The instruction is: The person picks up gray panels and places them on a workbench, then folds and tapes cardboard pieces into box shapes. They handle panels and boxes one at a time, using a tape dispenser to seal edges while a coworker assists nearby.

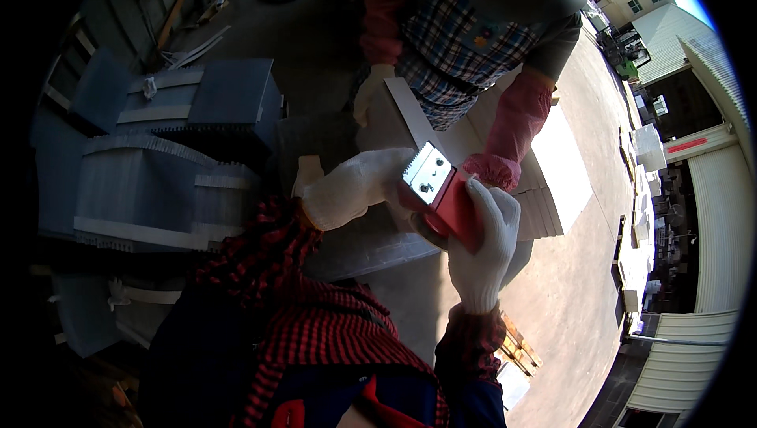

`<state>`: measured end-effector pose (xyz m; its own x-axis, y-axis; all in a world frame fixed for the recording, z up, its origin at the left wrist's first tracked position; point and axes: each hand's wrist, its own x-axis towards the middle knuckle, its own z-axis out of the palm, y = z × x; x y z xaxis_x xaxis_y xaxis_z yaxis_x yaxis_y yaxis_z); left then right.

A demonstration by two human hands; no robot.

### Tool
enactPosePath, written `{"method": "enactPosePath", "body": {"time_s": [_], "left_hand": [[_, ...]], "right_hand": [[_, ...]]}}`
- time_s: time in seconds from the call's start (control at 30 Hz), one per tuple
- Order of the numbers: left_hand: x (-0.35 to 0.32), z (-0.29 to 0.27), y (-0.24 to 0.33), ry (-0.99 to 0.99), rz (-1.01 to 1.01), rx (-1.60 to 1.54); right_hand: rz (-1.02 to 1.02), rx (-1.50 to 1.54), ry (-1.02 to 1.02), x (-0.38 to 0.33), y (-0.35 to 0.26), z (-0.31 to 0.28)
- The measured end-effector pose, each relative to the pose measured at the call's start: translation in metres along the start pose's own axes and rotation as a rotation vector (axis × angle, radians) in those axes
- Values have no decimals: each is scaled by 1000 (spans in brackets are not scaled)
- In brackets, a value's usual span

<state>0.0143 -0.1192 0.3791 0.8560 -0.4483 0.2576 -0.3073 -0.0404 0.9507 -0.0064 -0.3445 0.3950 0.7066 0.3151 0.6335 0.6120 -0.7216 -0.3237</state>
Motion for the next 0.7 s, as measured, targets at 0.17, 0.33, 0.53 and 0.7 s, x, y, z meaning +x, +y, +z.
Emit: {"method": "enactPosePath", "body": {"time_s": [0.17,0.33,0.53,0.7], "left_hand": [[5,28,-65,230,232,-463],[15,4,-51,87,-46,-1019],[43,-66,-47,130,-160,-558],[69,-130,-72,104,-157,-111]], "right_hand": [[70,22,-104,-6,0,-11],[120,-119,-203,-13,5,-52],[161,-118,-228,5,3,-44],[187,-108,-256,14,20,-29]]}}
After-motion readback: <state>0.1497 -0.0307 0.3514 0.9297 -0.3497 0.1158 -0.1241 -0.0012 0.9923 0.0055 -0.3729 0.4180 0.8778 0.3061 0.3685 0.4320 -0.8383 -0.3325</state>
